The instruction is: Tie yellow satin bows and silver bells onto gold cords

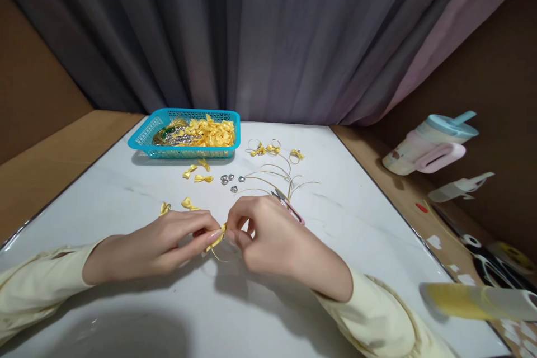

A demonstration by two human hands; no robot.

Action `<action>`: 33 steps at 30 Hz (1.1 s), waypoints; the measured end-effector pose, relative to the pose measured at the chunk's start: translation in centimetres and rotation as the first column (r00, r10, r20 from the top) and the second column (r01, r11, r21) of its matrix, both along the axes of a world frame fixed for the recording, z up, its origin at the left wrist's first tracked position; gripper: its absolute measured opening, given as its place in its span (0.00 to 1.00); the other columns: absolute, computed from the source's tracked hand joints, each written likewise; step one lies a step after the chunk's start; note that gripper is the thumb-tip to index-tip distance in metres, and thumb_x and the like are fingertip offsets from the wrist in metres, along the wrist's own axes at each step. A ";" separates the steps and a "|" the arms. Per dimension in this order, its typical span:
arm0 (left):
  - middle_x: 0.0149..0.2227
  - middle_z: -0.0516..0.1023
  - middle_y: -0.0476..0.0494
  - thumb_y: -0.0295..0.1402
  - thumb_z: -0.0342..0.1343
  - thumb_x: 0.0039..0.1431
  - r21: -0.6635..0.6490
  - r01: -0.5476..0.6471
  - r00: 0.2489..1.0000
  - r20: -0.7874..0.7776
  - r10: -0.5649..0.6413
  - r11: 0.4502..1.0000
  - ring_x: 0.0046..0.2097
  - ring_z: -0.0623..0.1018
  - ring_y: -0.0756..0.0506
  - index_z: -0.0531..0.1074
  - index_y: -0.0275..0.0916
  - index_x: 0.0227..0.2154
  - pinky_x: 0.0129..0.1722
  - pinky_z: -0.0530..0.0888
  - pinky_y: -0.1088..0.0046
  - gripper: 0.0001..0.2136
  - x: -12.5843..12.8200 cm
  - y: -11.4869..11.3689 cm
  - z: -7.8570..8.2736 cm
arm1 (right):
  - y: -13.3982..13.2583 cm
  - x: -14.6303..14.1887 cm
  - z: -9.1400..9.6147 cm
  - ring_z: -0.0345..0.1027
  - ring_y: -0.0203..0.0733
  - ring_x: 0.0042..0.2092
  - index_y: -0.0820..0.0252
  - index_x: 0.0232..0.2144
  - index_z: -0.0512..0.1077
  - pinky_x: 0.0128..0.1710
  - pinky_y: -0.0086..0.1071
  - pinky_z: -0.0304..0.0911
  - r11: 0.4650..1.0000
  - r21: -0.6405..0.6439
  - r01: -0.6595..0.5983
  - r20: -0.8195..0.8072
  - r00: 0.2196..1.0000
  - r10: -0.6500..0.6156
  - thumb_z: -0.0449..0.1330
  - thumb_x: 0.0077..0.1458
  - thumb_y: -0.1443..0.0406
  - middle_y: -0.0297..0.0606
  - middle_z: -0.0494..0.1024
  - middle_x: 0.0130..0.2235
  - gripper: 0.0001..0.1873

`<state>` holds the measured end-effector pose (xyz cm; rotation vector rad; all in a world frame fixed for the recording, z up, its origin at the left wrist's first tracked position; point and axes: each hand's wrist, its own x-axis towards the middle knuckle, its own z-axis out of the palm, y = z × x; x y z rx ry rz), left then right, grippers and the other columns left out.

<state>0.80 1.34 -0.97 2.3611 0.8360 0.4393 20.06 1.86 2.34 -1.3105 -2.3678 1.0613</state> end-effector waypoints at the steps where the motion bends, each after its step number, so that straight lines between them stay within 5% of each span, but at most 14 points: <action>1: 0.26 0.67 0.50 0.31 0.40 0.65 0.000 -0.004 1.000 -0.002 0.004 1.000 0.28 0.67 0.52 0.63 0.37 0.29 0.30 0.62 0.77 0.11 0.0 0.1 0.0 | 0.2 0.1 0.1 0.66 0.36 0.30 0.62 0.26 0.69 0.31 0.30 0.61 0.999 -0.051 0.002 -0.051 0.999 -0.005 0.55 0.46 0.75 0.35 0.73 0.28 0.06; 5: 0.24 0.66 0.52 0.32 0.41 0.64 -0.024 -0.027 1.000 -0.014 0.027 0.999 0.26 0.66 0.53 0.64 0.37 0.28 0.28 0.61 0.78 0.11 -0.1 0.2 0.3 | 0.9 0.6 0.2 0.68 0.35 0.30 0.62 0.32 0.64 0.31 0.29 0.64 0.963 -0.266 -0.039 -0.290 0.956 -0.042 0.57 0.44 0.77 0.35 0.72 0.29 0.11; 12: 0.23 0.65 0.52 0.33 0.41 0.64 -0.033 -0.007 0.999 -0.033 0.006 0.999 0.25 0.65 0.53 0.65 0.36 0.26 0.26 0.60 0.78 0.14 -0.2 0.1 0.2 | 1.4 0.3 -0.2 0.67 0.34 0.27 0.64 0.30 0.70 0.26 0.27 0.61 0.888 -0.456 -0.053 -0.263 0.962 -0.077 0.61 0.46 0.69 0.34 0.73 0.25 0.05; 19: 0.21 0.65 0.54 0.33 0.44 0.63 -0.083 -0.016 1.000 -0.006 0.015 0.996 0.23 0.64 0.54 0.66 0.36 0.25 0.24 0.59 0.78 0.12 -0.2 0.3 0.0 | 1.4 0.5 -0.6 0.67 0.31 0.25 0.65 0.27 0.72 0.28 0.26 0.64 0.847 -0.518 -0.114 -0.364 0.926 -0.098 0.59 0.48 0.71 0.35 0.75 0.23 0.02; 27: 0.26 0.72 0.51 0.37 0.41 0.65 -0.396 0.011 0.997 0.071 0.019 0.918 0.28 0.70 0.54 0.67 0.36 0.29 0.30 0.65 0.80 0.14 -0.6 1.0 0.8 | 1.6 0.5 -0.3 0.69 0.33 0.26 0.66 0.26 0.73 0.29 0.27 0.66 0.829 -0.557 -0.040 -0.360 0.912 -0.198 0.60 0.47 0.71 0.35 0.76 0.22 0.02; 33: 0.23 0.69 0.53 0.35 0.45 0.63 -0.266 -0.046 0.998 0.023 0.054 0.963 0.25 0.66 0.54 0.68 0.35 0.29 0.26 0.62 0.79 0.12 -0.4 0.9 0.2 | 1.7 0.4 -0.2 0.70 0.34 0.27 0.66 0.26 0.74 0.30 0.28 0.67 0.822 -0.568 -0.032 -0.350 0.914 -0.206 0.59 0.46 0.72 0.37 0.77 0.23 0.03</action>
